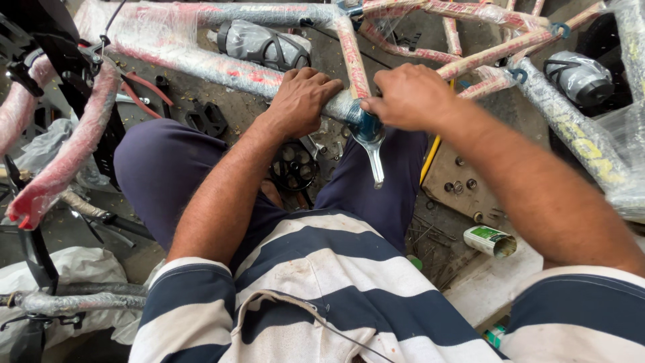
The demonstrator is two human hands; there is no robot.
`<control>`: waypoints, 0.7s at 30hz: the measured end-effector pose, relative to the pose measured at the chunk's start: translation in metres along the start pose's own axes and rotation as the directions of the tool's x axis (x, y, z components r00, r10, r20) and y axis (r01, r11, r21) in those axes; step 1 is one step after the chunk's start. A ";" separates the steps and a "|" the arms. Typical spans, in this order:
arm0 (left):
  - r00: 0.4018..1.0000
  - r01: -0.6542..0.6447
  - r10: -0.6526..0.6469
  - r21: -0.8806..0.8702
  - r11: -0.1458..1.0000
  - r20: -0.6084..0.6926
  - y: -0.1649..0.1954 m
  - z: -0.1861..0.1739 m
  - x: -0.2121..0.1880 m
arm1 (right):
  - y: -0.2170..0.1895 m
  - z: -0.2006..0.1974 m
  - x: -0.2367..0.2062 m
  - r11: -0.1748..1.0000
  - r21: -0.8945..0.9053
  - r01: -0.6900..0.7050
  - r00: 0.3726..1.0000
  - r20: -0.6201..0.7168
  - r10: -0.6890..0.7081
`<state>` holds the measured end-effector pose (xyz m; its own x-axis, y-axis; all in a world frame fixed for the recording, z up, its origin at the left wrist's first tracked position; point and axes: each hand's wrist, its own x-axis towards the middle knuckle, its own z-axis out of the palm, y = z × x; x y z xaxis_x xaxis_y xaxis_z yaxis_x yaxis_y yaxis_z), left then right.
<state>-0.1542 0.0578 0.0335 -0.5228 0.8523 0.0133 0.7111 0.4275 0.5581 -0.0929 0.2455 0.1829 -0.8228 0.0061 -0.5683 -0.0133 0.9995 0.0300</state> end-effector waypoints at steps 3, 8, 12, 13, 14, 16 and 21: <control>1.000 0.006 -0.006 0.004 1.000 0.004 0.001 0.002 0.000 | 0.019 -0.003 0.004 0.875 0.206 0.439 0.898 -0.125 -0.421; 1.000 -0.019 0.019 0.006 1.000 -0.003 -0.001 0.001 -0.001 | 0.017 0.009 0.012 0.963 0.122 0.239 0.971 -0.017 -0.239; 1.000 -0.018 0.018 -0.022 1.000 -0.009 -0.001 -0.001 -0.001 | 0.010 0.020 0.005 0.994 0.096 0.059 0.995 -0.080 -0.052; 1.000 -0.023 0.023 -0.027 0.999 -0.017 0.000 -0.001 0.000 | 0.013 0.024 0.002 0.982 0.147 0.117 0.977 -0.193 -0.088; 0.999 -0.026 0.026 -0.017 1.000 -0.021 0.000 -0.001 0.001 | 0.017 0.029 -0.003 0.965 0.190 0.178 0.944 -0.309 -0.113; 0.999 -0.021 0.021 -0.002 1.000 -0.025 -0.001 0.001 0.002 | 0.032 0.043 -0.014 0.914 0.338 0.224 0.876 -0.480 -0.037; 0.998 -0.049 0.048 -0.041 0.998 -0.038 -0.006 0.006 0.001 | 0.060 0.110 -0.050 0.859 0.500 0.109 0.743 -0.615 0.263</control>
<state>-0.1562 0.0581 0.0251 -0.5057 0.8598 0.0710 0.7159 0.3723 0.5907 0.0098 0.3089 0.1232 -0.9645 0.2479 0.0911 0.1828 0.8756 -0.4470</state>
